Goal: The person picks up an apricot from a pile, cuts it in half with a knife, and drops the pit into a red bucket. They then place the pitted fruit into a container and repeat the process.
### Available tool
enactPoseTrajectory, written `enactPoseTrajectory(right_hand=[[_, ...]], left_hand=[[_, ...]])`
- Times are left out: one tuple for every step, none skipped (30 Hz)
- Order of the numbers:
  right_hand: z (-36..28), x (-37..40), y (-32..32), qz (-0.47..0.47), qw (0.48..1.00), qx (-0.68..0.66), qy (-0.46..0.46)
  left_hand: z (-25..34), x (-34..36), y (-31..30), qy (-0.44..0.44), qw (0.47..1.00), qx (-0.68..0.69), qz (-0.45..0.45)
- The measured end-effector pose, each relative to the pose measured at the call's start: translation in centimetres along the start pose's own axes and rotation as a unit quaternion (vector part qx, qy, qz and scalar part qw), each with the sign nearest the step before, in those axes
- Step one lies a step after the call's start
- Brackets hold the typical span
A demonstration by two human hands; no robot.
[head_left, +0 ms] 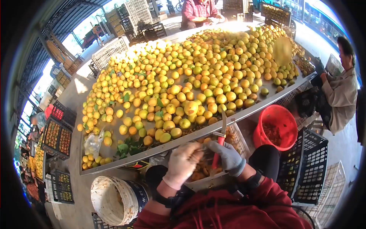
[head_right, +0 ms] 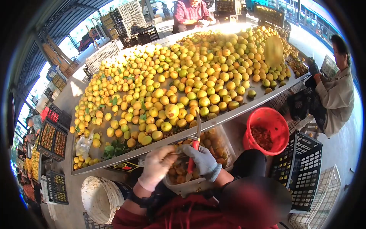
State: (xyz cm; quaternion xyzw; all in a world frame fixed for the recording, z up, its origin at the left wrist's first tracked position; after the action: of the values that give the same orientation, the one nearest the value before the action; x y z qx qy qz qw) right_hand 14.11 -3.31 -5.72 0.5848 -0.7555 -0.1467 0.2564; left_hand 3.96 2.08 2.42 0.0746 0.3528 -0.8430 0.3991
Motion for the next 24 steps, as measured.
enactPoseTrajectory(right_hand=[[0.4,0.5,0.2,0.011,0.998,-0.038,0.039],[1.1,1.0,0.3,0.022,0.994,-0.076,0.079],[2.3,0.2,-0.2,-0.016,0.991,-0.116,0.072],[2.8,-0.4,-0.1,-0.047,0.981,-0.178,0.056],[3.2,-0.3,-0.7,-0.055,0.977,-0.196,0.063],[2.8,0.1,-0.4,-0.061,0.972,-0.215,0.07],[2.6,0.2,-0.6,-0.052,0.972,-0.22,0.062],[2.9,0.1,-0.9,-0.054,0.972,-0.219,0.062],[3.3,-0.1,-1.4,-0.067,0.971,-0.22,0.061],[3.5,-0.2,-1.7,-0.08,0.97,-0.22,0.059],[3.7,-0.4,-2.2,-0.066,0.974,-0.209,0.059],[3.5,-0.3,-2.1,-0.068,0.974,-0.208,0.059],[3.5,-0.1,-2.1,-0.052,0.975,-0.205,0.068],[3.6,-0.1,-2.2,-0.037,0.976,-0.202,0.076],[3.6,0.0,-1.8,-0.076,0.979,-0.174,0.067],[3.9,0.0,-1.6,-0.079,0.98,-0.172,0.068],[3.6,0.1,-1.5,-0.073,0.992,-0.096,0.042],[3.0,0.1,-1.3,-0.066,0.997,-0.02,0.016],[3.7,0.0,-1.0,-0.058,0.989,-0.119,0.07],[3.0,0.0,-0.7,-0.122,0.993,-0.009,-0.001],[3.2,0.0,-0.8,-0.112,0.992,-0.048,0.033],[3.5,0.0,-0.7,-0.101,0.989,-0.087,0.067],[1.4,0.3,0.0,-0.133,0.973,0.151,-0.111],[1.1,0.1,0.0,-0.136,0.972,0.154,-0.111]], left_hand=[[1.2,-0.3,0.6,0.009,0.997,-0.071,-0.013],[2.3,-0.5,1.1,0.017,0.989,-0.142,-0.025],[1.9,-0.6,1.9,-0.029,0.984,-0.161,-0.07],[2.1,-0.7,2.3,-0.017,0.983,-0.166,-0.076],[2.2,-0.7,2.8,-0.008,0.981,-0.175,-0.085],[2.4,-0.8,3.3,0.002,0.978,-0.184,-0.096],[3.2,-0.8,3.6,0.019,0.972,-0.207,-0.109],[3.3,-0.7,4.1,0.024,0.971,-0.2,-0.127],[3.6,-0.7,4.3,0.032,0.973,-0.19,-0.127],[3.9,-0.8,4.4,0.04,0.975,-0.179,-0.126],[3.9,-0.8,4.5,0.041,0.975,-0.18,-0.123],[3.8,-0.8,4.9,0.046,0.97,-0.202,-0.131],[3.7,-0.7,5.2,0.052,0.963,-0.224,-0.138],[3.4,-0.7,5.3,0.052,0.963,-0.225,-0.136],[2.9,-0.7,5.6,0.052,0.955,-0.252,-0.149],[2.4,-0.6,5.9,0.051,0.945,-0.279,-0.162],[2.4,-0.7,5.9,0.066,0.941,-0.293,-0.154],[2.3,-0.8,5.8,0.063,0.941,-0.295,-0.15],[2.2,-0.7,5.9,0.068,0.946,-0.275,-0.161],[2.2,-0.7,5.9,0.072,0.949,-0.255,-0.17],[2.3,-0.7,5.9,0.064,0.943,-0.27,-0.185],[2.1,-0.9,5.7,0.061,0.943,-0.273,-0.18],[2.0,-0.8,5.8,0.063,0.943,-0.265,-0.19],[1.9,-0.7,6.1,0.067,0.943,-0.256,-0.2]])
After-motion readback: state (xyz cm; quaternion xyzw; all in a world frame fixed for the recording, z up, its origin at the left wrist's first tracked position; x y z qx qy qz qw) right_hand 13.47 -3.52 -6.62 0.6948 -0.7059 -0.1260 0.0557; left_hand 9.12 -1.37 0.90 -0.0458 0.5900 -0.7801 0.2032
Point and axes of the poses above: each hand's wrist, its own x-axis away from the middle knuckle, its own y-axis out of the palm, z = x × y, the point moved 10 cm from there along -x, towards the middle knuckle
